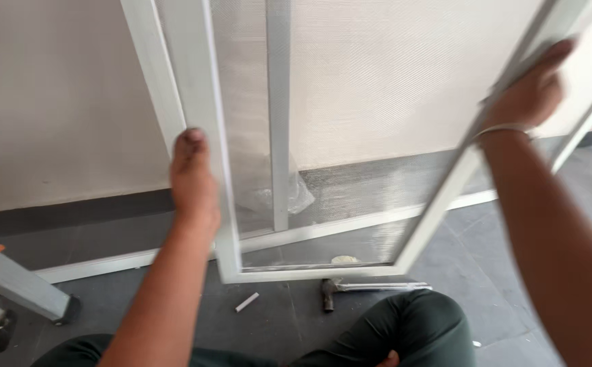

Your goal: The person sits on the floor assembling an insect screen window frame. They press and fit white plastic trim strips into the frame's edge channel, tap them in with a hammer, cut a strip to length with a utility knife, and press the frame sections together.

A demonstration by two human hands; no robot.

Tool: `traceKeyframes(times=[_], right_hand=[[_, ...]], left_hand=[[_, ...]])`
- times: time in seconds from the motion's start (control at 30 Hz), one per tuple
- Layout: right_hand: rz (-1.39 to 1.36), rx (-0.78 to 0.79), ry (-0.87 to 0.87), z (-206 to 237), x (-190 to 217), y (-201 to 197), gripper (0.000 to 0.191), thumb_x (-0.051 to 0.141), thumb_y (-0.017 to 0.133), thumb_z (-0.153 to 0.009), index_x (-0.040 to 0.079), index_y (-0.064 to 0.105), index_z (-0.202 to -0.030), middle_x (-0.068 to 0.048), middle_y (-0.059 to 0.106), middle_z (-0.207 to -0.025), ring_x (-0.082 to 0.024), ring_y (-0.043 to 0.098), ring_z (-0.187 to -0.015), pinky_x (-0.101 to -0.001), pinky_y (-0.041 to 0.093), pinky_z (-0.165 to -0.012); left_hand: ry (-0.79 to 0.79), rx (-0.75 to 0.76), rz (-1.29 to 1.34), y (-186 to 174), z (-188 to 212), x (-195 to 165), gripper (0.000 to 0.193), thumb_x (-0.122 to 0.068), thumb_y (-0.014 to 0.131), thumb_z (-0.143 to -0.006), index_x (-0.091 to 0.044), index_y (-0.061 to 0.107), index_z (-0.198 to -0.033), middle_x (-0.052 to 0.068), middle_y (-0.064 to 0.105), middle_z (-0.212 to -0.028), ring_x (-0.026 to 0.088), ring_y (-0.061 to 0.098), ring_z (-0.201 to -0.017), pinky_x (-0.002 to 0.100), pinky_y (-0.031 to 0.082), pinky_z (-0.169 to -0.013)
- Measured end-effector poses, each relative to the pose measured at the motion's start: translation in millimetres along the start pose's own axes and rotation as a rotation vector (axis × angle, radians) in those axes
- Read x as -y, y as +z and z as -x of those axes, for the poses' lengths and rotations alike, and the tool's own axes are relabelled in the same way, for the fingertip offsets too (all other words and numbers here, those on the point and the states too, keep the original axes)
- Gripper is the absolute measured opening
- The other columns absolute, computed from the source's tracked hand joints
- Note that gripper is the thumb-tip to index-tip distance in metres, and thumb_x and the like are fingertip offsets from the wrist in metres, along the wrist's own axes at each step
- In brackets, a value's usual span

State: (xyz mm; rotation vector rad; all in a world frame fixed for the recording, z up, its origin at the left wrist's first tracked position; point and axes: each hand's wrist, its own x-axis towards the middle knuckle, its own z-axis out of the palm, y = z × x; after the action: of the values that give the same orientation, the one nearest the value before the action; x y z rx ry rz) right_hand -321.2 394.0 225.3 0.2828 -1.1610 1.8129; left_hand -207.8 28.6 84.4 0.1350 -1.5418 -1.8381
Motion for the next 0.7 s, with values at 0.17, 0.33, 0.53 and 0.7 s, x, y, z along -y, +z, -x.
traceKeyframes(times=[0.17, 0.33, 0.53, 0.7], right_hand=[[0.081, -0.003, 0.135, 67, -57, 3, 0.067, 0.069, 0.049, -0.100, 0.005, 0.060, -0.086, -0.001, 0.059, -0.079, -0.012, 0.054, -0.072, -0.0320, 0.054, -0.066], [0.043, 0.095, 0.141, 25, -58, 45, 0.068, 0.065, 0.048, -0.106, 0.000, 0.060, -0.090, -0.001, 0.063, -0.085, -0.012, 0.056, -0.079, -0.0309, 0.054, -0.075], [0.026, 0.437, 0.040, 14, -91, 57, 0.061, 0.056, 0.043, -0.112, 0.003, 0.071, -0.121, -0.001, 0.076, -0.111, -0.010, 0.068, -0.103, -0.0284, 0.058, -0.094], [0.443, 0.443, 0.118, 35, -135, 22, 0.038, 0.037, 0.056, -0.118, 0.001, 0.065, -0.112, 0.000, 0.060, -0.094, -0.008, 0.049, -0.085, -0.0258, 0.046, -0.078]], left_hand=[[0.059, -0.020, 0.126, -40, 15, 39, 0.021, -0.031, 0.054, -0.112, -0.010, 0.057, -0.113, -0.005, 0.054, -0.108, 0.010, 0.047, -0.109, 0.028, 0.035, -0.107], [0.036, -0.073, 0.142, -26, -3, 35, 0.018, -0.030, 0.053, -0.109, -0.012, 0.056, -0.109, -0.006, 0.057, -0.109, 0.009, 0.048, -0.109, 0.029, 0.035, -0.108], [0.006, -0.070, 0.151, -31, -43, 40, 0.029, -0.025, 0.056, -0.107, -0.007, 0.055, -0.130, -0.002, 0.060, -0.128, 0.011, 0.050, -0.125, 0.030, 0.032, -0.114], [0.057, 0.005, 0.166, -40, -56, 71, 0.050, -0.019, 0.060, -0.106, 0.000, 0.049, -0.151, 0.008, 0.057, -0.142, 0.018, 0.050, -0.134, 0.033, 0.034, -0.120]])
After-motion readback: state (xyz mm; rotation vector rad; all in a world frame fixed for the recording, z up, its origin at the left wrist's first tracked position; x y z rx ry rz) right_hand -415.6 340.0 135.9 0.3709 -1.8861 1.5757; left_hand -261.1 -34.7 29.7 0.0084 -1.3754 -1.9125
